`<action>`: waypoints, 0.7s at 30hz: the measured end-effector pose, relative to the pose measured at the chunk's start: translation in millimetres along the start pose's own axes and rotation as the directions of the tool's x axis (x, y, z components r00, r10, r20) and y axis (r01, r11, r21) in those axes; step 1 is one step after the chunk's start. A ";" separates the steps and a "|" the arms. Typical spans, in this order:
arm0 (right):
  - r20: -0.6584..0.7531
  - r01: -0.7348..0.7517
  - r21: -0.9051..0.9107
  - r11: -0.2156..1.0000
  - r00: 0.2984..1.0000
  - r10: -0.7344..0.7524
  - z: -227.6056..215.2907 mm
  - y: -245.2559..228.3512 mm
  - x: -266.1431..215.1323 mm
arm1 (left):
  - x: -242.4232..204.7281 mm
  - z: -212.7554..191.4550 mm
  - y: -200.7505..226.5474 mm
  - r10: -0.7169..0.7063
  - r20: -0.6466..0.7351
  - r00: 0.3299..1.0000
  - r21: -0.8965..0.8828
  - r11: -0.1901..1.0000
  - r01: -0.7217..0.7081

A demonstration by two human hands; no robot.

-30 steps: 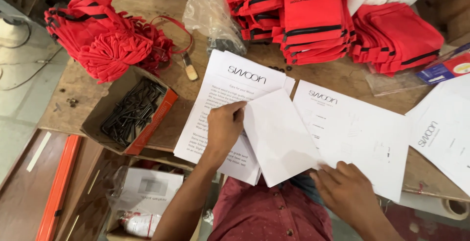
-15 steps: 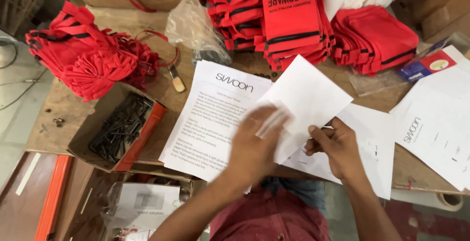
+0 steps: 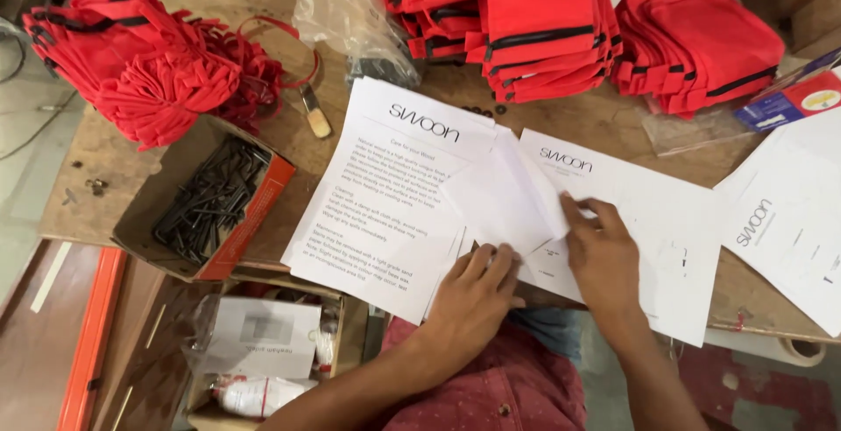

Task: The recorder is sorting assembly instructions and placing them into hardware pouches in a furniture workshop.

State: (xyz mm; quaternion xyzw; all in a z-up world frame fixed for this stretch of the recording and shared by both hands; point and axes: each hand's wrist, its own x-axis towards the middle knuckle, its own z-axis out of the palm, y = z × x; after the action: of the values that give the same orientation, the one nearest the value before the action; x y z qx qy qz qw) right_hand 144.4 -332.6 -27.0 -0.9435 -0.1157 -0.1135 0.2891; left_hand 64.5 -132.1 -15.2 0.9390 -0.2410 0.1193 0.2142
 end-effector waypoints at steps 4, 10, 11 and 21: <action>0.157 0.304 -0.343 0.889 0.952 -0.264 1.3 -13.8 -8.2 | -11.0 -3.7 -3.8 -0.019 -0.056 0.998 -0.065 0.998 0.015; 0.326 0.518 -0.364 0.774 0.849 -0.416 -9.9 -29.8 -0.8 | -12.0 1.4 -11.6 -0.152 -0.040 0.988 -0.265 0.955 0.136; 0.330 0.519 -0.362 0.774 0.848 -0.415 -7.4 -26.2 -1.5 | -11.7 1.7 -12.4 -0.155 -0.038 0.987 -0.267 0.954 0.139; 0.439 0.623 -0.418 0.661 0.776 -0.454 2.4 -19.9 -3.8 | -8.2 -3.7 -12.2 -0.187 -0.066 0.980 -0.295 0.942 0.160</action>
State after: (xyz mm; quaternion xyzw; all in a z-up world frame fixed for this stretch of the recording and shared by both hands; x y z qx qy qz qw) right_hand 135.5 -315.8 -19.6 -0.9122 -0.3978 -0.0798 -0.0579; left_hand 63.2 -117.5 -18.8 0.9088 -0.1620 0.1072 0.3693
